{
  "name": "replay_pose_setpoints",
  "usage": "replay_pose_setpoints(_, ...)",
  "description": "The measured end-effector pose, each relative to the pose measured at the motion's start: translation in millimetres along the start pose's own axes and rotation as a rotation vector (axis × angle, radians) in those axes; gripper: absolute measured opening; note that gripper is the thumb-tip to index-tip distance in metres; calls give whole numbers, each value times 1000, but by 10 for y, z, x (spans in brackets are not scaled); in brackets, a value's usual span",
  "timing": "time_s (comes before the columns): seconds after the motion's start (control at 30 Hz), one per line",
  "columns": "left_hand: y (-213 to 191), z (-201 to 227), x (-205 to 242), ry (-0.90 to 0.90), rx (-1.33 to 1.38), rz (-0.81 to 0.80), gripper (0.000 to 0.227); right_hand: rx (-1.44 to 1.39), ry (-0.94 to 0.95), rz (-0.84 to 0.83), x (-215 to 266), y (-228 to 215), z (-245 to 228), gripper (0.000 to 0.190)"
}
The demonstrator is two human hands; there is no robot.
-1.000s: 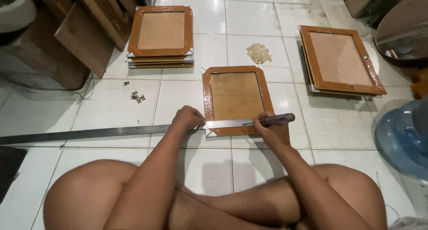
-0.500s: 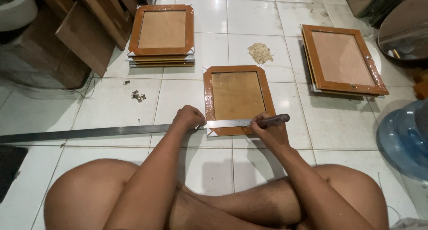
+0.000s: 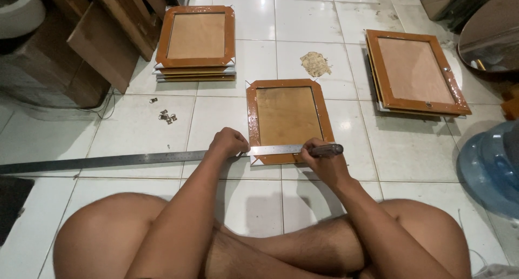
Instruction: Measuring and attaching metal clips to the back of wooden picture frames using a hand tool.
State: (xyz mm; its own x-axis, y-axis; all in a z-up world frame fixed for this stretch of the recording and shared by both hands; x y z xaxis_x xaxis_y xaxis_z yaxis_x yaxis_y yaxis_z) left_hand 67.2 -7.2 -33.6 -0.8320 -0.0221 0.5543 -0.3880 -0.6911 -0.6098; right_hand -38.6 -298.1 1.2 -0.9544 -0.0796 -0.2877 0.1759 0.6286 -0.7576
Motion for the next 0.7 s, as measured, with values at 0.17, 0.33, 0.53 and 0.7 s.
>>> replay_pose_setpoints(0.17,-4,2,-16,9,-16,12,20,7,-29,6,9,92,73,9)
replay_pose_setpoints(0.33,-31,26,98,-5,-5,3,22,63,-134,87,18,22,-132,10)
replay_pose_setpoints(0.53,35,-14,-14,-1,-2,10,20,38,-121,44,13,18,-73,10)
replay_pose_setpoints(0.7,-4,1,29,-12,-21,0,20,-3,-98,66,7,78,14,7)
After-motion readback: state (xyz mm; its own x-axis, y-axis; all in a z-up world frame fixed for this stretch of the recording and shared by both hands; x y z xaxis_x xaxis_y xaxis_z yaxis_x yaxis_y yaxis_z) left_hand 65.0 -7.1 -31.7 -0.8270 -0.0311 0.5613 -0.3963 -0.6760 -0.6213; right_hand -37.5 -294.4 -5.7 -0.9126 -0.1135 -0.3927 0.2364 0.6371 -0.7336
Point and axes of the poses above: each hand's wrist, its own x-axis away from the middle knuckle, its own y-axis out of the palm, z = x × y, the point moved 7 cm from there along -x, towards the middle knuckle, and after that the axes turned 10 degrees about -y, right-handed, at the moved point
